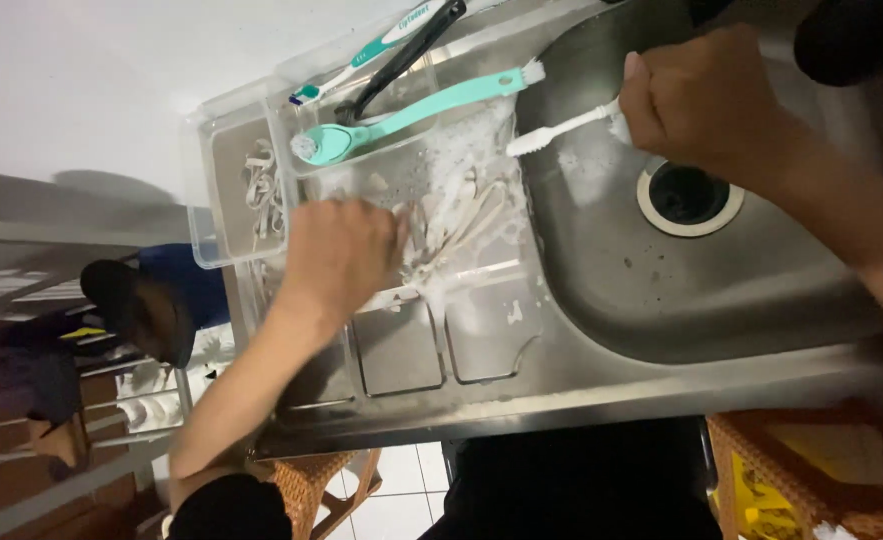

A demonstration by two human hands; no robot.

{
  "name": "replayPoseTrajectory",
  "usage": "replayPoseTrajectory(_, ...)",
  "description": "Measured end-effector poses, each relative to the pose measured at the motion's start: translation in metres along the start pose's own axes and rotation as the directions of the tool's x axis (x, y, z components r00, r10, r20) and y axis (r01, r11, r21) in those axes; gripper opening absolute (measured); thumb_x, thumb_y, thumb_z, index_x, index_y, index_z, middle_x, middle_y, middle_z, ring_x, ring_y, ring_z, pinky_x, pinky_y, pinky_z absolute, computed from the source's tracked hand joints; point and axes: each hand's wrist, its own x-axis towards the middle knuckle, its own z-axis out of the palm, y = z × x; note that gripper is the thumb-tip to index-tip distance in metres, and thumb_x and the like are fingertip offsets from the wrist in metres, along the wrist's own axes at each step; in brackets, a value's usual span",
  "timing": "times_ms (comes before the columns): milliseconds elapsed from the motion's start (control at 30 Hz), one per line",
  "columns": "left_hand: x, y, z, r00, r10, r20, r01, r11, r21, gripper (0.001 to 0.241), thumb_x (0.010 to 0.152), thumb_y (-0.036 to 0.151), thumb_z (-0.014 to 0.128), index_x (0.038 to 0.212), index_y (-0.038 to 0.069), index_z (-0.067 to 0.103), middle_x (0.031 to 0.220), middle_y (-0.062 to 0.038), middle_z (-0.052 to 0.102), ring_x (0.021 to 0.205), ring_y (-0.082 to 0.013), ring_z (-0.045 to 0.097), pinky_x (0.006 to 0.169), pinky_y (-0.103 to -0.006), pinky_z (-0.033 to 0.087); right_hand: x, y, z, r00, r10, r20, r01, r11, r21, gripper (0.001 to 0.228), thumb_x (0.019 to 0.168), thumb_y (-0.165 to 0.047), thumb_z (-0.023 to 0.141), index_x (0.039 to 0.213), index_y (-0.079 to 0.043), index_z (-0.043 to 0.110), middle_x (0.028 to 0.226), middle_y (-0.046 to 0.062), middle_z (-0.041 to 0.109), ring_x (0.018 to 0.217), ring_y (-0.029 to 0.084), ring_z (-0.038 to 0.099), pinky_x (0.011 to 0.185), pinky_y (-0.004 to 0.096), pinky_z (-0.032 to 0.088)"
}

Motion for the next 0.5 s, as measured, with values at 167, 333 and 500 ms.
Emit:
replayPoseTrajectory(167, 0.016, -0.002, 0.003, 0.797, 0.361, -0.484, -0.433, 0.901, -0.04, 0.063, 0.076, -0.022, 0.063, 0.128, 0.015, 0.059, 0.113, -0.006, 0.061, 0.089, -0.017, 0.064, 0.056, -0.027, 0.058, 0.003, 0.0, -0.015, 1.0, 0.012, -0.013, -0.011, 0.992, 0.122, 0.06, 0.116, -0.004, 0.052, 0.058, -0.005, 0.037, 0.051, 0.005, 0.027, 0.045, 0.024, 0.031, 0.052, 0.04, 0.019)
replayPoseTrajectory(333, 0.03, -0.004, 0.005, 0.548, 0.644, -0.534, -0.653, 0.728, 0.207, 0.076, 0.072, -0.014, 0.075, 0.138, 0.022, 0.061, 0.15, -0.002, 0.057, 0.139, -0.0188, 0.054, 0.099, -0.0357, 0.061, -0.001, -0.001, -0.004, 0.997, -0.07, -0.039, 0.072, 0.995, 0.065, 0.06, 0.115, 0.0, 0.057, 0.059, -0.008, 0.035, 0.053, 0.005, 0.029, 0.044, 0.026, 0.03, 0.051, 0.041, 0.013)
replayPoseTrajectory(500, 0.03, -0.015, -0.005, 0.53, 0.559, -0.637, -0.624, 0.766, 0.153, 0.026, 0.085, 0.001, 0.081, 0.106, 0.015, 0.077, 0.115, -0.004, 0.08, 0.106, -0.0215, 0.078, 0.09, -0.0323, 0.065, -0.002, -0.006, -0.001, 0.974, -0.147, -0.174, 0.169, 0.979, 0.115, 0.059, 0.107, 0.001, 0.061, 0.056, -0.009, 0.032, 0.051, 0.004, 0.022, 0.044, 0.021, 0.02, 0.048, 0.037, 0.013)
